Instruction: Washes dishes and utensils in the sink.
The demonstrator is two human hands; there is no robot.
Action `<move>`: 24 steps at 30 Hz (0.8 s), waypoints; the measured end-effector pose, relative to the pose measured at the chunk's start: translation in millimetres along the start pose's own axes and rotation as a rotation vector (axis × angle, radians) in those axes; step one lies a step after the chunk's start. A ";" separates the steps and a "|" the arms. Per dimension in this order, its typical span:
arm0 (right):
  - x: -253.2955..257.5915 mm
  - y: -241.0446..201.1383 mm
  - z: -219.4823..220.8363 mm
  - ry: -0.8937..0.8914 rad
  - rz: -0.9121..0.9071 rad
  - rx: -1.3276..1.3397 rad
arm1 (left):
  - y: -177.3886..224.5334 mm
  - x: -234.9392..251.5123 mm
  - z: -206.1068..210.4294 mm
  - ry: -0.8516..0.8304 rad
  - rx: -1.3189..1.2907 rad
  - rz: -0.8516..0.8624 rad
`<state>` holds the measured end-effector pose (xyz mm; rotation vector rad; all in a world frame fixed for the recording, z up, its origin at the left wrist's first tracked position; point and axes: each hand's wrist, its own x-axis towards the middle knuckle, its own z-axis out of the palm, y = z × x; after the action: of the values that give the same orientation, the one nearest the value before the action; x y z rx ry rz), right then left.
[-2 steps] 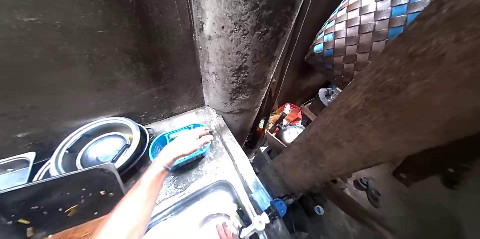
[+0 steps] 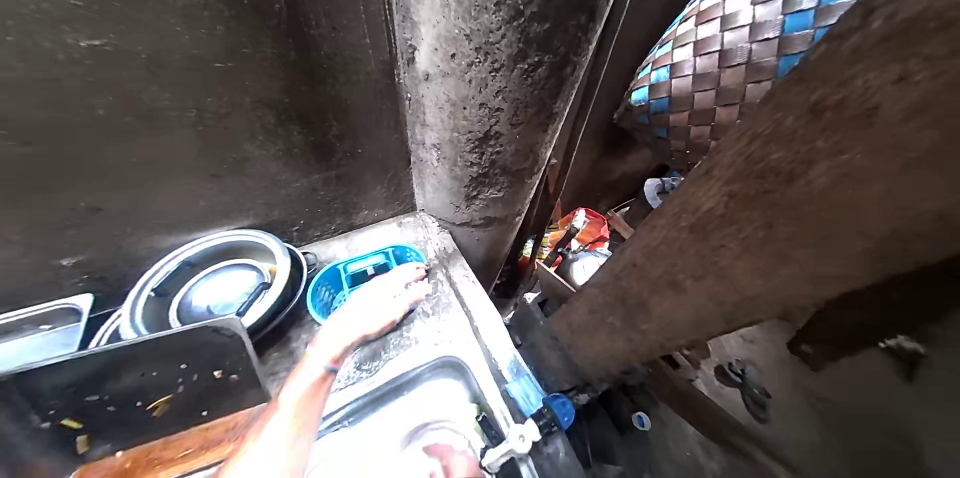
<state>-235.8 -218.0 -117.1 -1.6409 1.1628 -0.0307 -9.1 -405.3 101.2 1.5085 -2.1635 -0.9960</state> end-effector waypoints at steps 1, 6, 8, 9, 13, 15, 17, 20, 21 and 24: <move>-0.7 -4.1 -5.4 0.101 -0.035 0.335 | 7.9 -21.0 15.1 0.027 0.012 -0.006; -22.8 -33.0 -36.9 0.299 -0.089 1.332 | 39.8 -109.9 134.3 -0.035 -0.039 0.001; -14.2 -25.9 -40.7 0.332 -0.079 1.522 | 30.3 -122.5 185.7 -0.079 -0.073 0.133; -13.3 -25.5 -44.1 0.351 -0.056 1.559 | 31.5 -130.3 203.5 -0.109 -0.149 0.141; -26.5 -16.5 -56.9 0.485 0.016 1.311 | 49.9 -165.6 261.3 0.229 -0.389 0.047; -34.9 -20.1 -65.9 0.530 -0.003 1.153 | 54.2 -182.1 281.5 0.102 -0.320 -0.142; -40.6 -15.2 -72.2 0.536 0.000 0.997 | 53.8 -184.0 296.6 -0.168 -0.221 -0.356; -43.2 -5.7 -77.7 0.513 0.059 0.897 | 41.0 -173.4 312.8 -0.336 -0.155 -0.439; -46.2 -3.8 -80.1 0.505 0.061 0.884 | 41.9 -172.2 311.1 -0.342 -0.126 -0.406; -54.1 -0.6 -84.4 0.506 0.023 0.904 | 48.5 -180.5 300.0 -0.318 -0.086 -0.352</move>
<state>-309.3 -242.2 -53.4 -0.8168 1.2651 -0.8711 -155.4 -123.3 -53.9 1.8338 -2.0569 -1.5162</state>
